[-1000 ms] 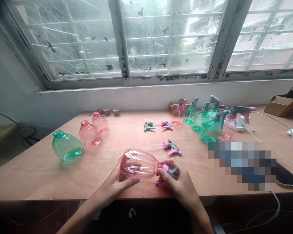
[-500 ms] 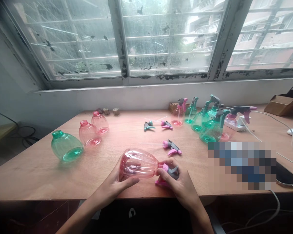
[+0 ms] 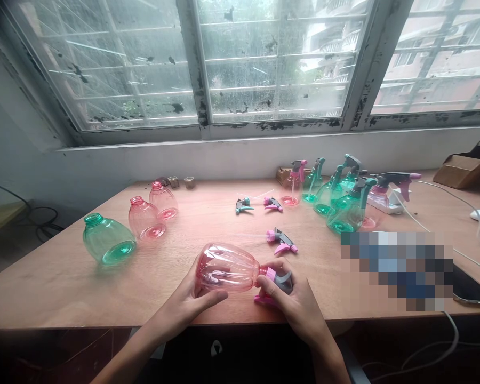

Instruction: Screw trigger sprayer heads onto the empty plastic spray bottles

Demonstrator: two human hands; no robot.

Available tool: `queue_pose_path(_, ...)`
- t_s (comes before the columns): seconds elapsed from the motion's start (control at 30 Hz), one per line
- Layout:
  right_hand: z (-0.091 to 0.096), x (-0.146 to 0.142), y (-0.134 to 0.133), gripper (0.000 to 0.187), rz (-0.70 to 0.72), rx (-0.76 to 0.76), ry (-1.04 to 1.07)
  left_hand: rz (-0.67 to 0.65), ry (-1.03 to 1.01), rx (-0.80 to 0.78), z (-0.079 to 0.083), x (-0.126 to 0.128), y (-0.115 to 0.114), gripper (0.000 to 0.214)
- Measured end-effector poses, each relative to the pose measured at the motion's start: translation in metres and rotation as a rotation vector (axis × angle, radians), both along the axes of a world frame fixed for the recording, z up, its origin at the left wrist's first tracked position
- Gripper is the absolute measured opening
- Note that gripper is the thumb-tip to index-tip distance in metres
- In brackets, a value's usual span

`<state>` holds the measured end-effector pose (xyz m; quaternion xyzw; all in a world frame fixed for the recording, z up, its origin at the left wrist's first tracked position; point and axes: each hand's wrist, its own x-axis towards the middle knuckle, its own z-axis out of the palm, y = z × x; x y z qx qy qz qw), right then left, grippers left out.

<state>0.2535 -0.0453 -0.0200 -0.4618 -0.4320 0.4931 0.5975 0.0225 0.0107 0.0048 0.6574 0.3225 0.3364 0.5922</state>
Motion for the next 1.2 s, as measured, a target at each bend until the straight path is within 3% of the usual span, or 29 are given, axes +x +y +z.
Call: queue_pose_path(1.2, -0.0022, 0.0027, 0.0, 0.036, 0.027, 0.001, 0.017, -0.012, -0.013, -0.014, 0.002, 0.001, -0.0005, 0.098)
